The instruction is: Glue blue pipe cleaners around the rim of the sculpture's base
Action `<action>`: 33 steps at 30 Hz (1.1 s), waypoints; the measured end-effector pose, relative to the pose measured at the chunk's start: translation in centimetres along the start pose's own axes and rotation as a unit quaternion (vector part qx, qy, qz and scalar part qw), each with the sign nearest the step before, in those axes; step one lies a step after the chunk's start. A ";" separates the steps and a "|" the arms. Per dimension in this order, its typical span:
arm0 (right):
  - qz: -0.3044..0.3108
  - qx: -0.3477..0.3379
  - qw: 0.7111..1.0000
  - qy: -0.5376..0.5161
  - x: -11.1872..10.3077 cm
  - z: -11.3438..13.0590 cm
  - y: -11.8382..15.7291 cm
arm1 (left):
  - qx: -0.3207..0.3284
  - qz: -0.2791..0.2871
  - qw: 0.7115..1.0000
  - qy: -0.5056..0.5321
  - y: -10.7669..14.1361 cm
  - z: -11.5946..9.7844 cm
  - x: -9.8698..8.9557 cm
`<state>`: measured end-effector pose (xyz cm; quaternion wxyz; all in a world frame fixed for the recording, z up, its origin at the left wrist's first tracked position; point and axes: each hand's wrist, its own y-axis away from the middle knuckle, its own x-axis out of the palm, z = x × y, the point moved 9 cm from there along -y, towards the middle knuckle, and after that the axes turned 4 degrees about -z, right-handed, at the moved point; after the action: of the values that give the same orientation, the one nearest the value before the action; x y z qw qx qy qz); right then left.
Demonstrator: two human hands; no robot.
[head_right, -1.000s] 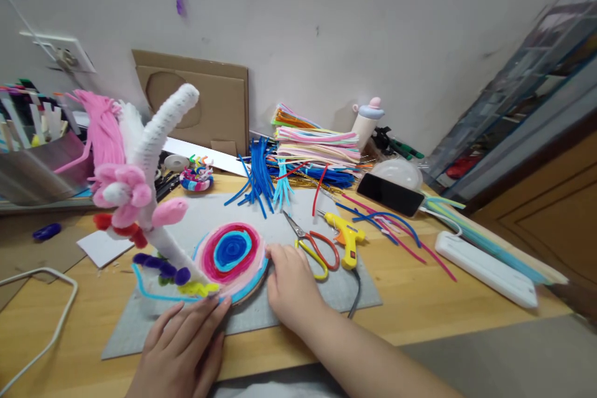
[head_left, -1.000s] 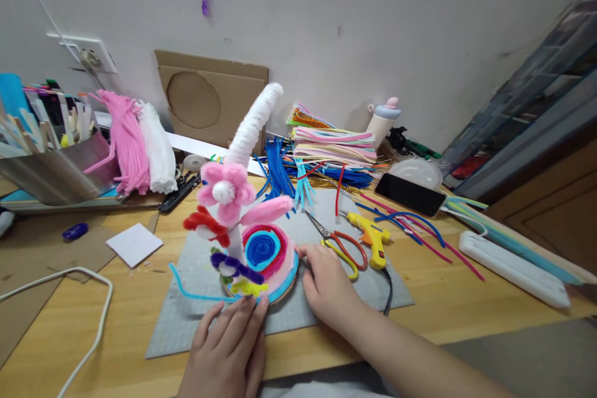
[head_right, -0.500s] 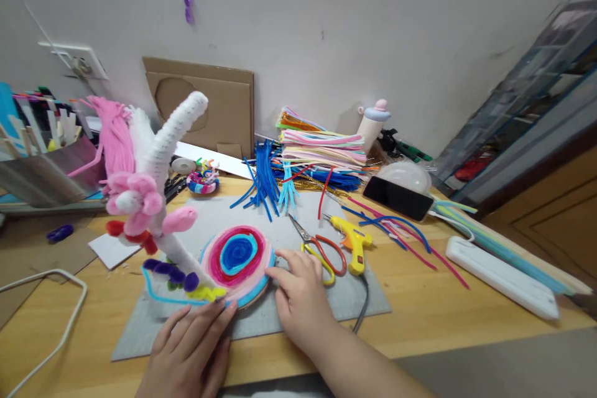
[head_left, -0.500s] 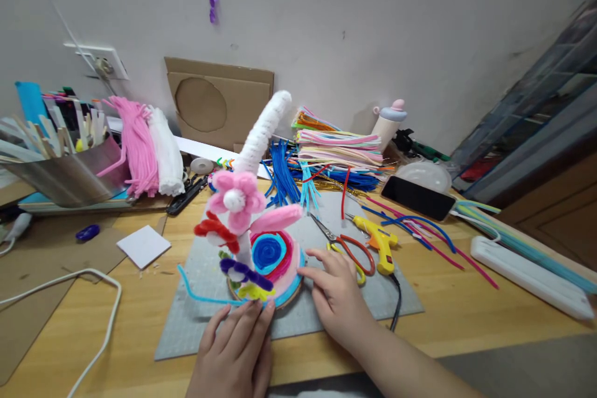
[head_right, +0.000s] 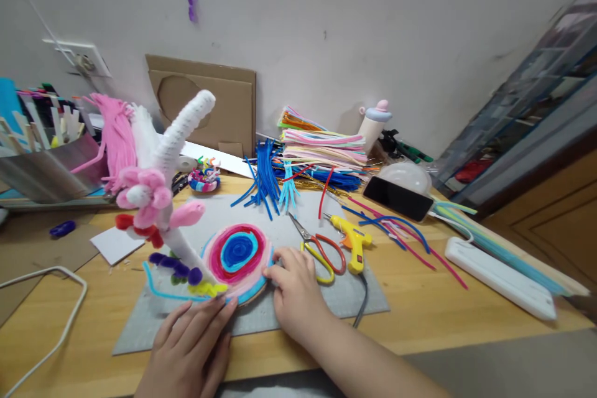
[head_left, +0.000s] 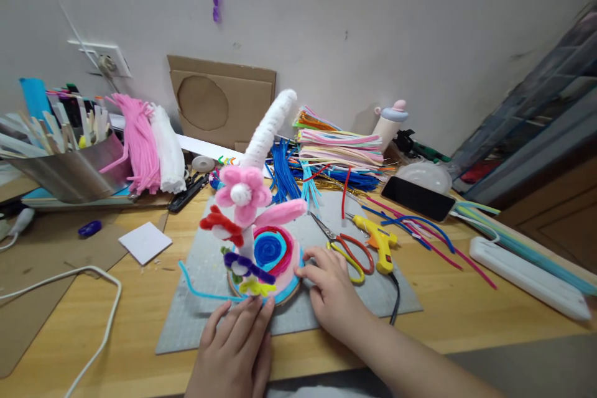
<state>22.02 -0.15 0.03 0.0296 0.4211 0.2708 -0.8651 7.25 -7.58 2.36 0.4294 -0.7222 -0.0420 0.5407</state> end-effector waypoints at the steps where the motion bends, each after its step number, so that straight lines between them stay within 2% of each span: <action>1: -0.001 -0.007 1.000 0.006 0.0 0.2 0.0 | -0.001 0.002 1.000 0.000 0.0 -0.1 0.1; 7: -0.011 -0.053 0.996 0.067 0.0 1.4 0.4 | -0.065 -0.040 0.997 0.035 0.1 0.0 -0.3; 15: -0.008 -0.068 0.993 0.100 0.1 1.5 0.7 | -0.087 -0.006 0.995 0.052 0.1 0.0 0.2; 21: -0.037 -0.042 0.997 0.051 -0.4 1.2 1.2 | -0.087 0.008 0.995 0.051 0.2 -0.1 0.3; 26: -0.102 0.045 0.993 -0.041 -1.4 -1.2 1.6 | -0.083 -0.002 0.995 0.051 0.3 0.0 0.3; 29: -0.099 0.072 0.990 -0.071 -1.1 -2.2 1.7 | -0.088 -0.005 0.995 0.056 0.2 0.1 0.2; 33: -0.084 0.072 0.991 -0.071 -0.6 -2.3 1.7 | -0.091 0.000 0.994 0.059 0.1 0.1 0.3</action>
<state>24.57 -0.57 -1.42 -0.0546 0.3358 0.2390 -0.9095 7.22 -7.44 2.07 0.3635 -0.7891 -0.0660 0.4909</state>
